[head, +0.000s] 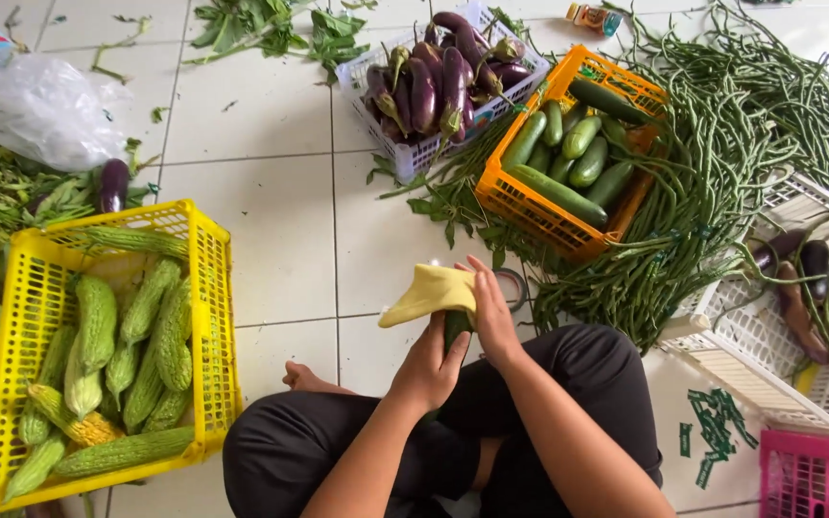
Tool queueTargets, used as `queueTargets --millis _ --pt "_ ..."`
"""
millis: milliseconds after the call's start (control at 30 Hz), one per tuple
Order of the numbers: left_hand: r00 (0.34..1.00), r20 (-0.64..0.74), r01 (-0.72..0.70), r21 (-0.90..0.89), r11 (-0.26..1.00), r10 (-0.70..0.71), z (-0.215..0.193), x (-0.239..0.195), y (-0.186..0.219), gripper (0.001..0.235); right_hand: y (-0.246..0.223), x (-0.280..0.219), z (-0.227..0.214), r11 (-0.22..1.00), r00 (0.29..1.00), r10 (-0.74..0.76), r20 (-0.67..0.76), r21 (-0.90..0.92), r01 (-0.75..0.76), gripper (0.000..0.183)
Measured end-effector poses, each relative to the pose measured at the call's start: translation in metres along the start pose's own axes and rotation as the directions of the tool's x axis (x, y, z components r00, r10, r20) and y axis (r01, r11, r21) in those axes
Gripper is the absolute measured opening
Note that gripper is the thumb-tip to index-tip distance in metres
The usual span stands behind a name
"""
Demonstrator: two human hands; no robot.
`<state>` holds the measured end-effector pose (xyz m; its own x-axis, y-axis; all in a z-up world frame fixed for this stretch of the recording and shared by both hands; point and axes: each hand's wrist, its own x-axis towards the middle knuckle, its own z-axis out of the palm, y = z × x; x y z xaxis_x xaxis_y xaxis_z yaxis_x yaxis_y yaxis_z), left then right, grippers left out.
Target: The person sits on the floor and wipes cucumbers with a yellow cloth. They pick up cucumbers from the floor or nearby crates, wipe them thoroughly, and place them into an orange crate. Other vegetables like eggplants and bitter melons are visible in surrounding crates.
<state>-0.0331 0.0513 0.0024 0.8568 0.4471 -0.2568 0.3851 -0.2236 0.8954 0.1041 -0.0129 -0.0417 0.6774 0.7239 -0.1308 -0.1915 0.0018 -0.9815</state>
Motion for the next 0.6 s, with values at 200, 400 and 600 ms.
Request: queueTargets --millis 200,400,600 --pt "0.974 0.021 0.224 -0.283 0.933 -0.228 -0.007 0.014 0.049 0.104 0.035 0.022 -0.013 0.982 0.961 0.031 -0.276 0.187 0.022 0.036" --pt "0.957 -0.237 0.025 -0.503 0.864 -0.165 0.003 0.026 -0.009 0.077 0.054 0.020 -0.010 0.948 0.969 0.130 -0.211 0.313 -0.059 0.017" --pt "0.931 -0.343 -0.023 -0.404 0.914 -0.128 0.005 0.021 -0.005 0.073 0.037 0.000 0.009 0.991 0.979 -0.125 0.160 0.062 0.117 0.070"
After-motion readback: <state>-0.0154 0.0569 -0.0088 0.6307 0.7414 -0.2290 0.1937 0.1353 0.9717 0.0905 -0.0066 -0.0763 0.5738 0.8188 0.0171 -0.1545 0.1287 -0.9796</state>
